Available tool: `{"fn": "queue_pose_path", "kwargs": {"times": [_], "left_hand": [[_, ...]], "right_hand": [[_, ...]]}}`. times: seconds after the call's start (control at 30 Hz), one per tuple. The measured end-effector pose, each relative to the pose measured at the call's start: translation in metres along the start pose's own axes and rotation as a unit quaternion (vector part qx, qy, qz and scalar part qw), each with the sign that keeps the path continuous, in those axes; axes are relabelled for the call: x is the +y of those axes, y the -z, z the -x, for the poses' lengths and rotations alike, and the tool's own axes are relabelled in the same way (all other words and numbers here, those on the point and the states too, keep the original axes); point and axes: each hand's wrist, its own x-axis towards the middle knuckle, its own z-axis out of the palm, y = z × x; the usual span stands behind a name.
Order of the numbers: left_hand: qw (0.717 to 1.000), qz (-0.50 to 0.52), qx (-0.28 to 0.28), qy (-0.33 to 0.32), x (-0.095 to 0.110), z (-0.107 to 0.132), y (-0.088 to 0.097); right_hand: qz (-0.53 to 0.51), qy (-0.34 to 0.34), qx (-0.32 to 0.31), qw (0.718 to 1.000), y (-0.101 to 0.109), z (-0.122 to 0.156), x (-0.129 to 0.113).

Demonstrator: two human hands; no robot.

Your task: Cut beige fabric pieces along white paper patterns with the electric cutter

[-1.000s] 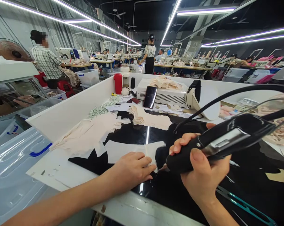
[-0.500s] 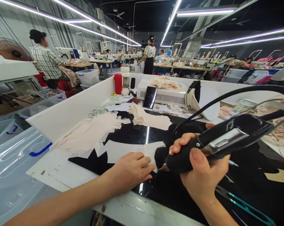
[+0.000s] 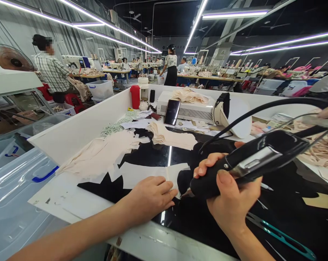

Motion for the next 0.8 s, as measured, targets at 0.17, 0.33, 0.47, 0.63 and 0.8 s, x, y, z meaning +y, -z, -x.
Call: {"fn": "queue_pose_path", "kwargs": {"times": [0.17,0.33,0.47,0.63,0.8], "left_hand": [[1.000,0.001,-0.007,-0.006,-0.0003,0.0002,0.0007],[1.000,-0.004,-0.012,-0.007,-0.0001,0.0009,-0.0006],[1.000,-0.004,-0.009,-0.004,0.0001,0.0018,-0.0011],[1.000,0.004,0.000,-0.003,0.0001,0.0028,-0.0004],[1.000,0.010,0.004,-0.003,0.0005,0.0003,-0.0005]], "right_hand": [[0.000,-0.005,0.002,1.000,-0.0002,-0.0017,-0.0018],[-0.002,0.018,0.017,1.000,-0.0024,-0.0068,-0.0026],[-0.009,0.016,0.013,1.000,-0.0050,-0.0065,0.0005],[-0.014,0.002,-0.006,1.000,-0.0059,-0.0016,0.0053],[-0.017,0.003,-0.008,1.000,-0.0049,0.0008,0.0021]]}}
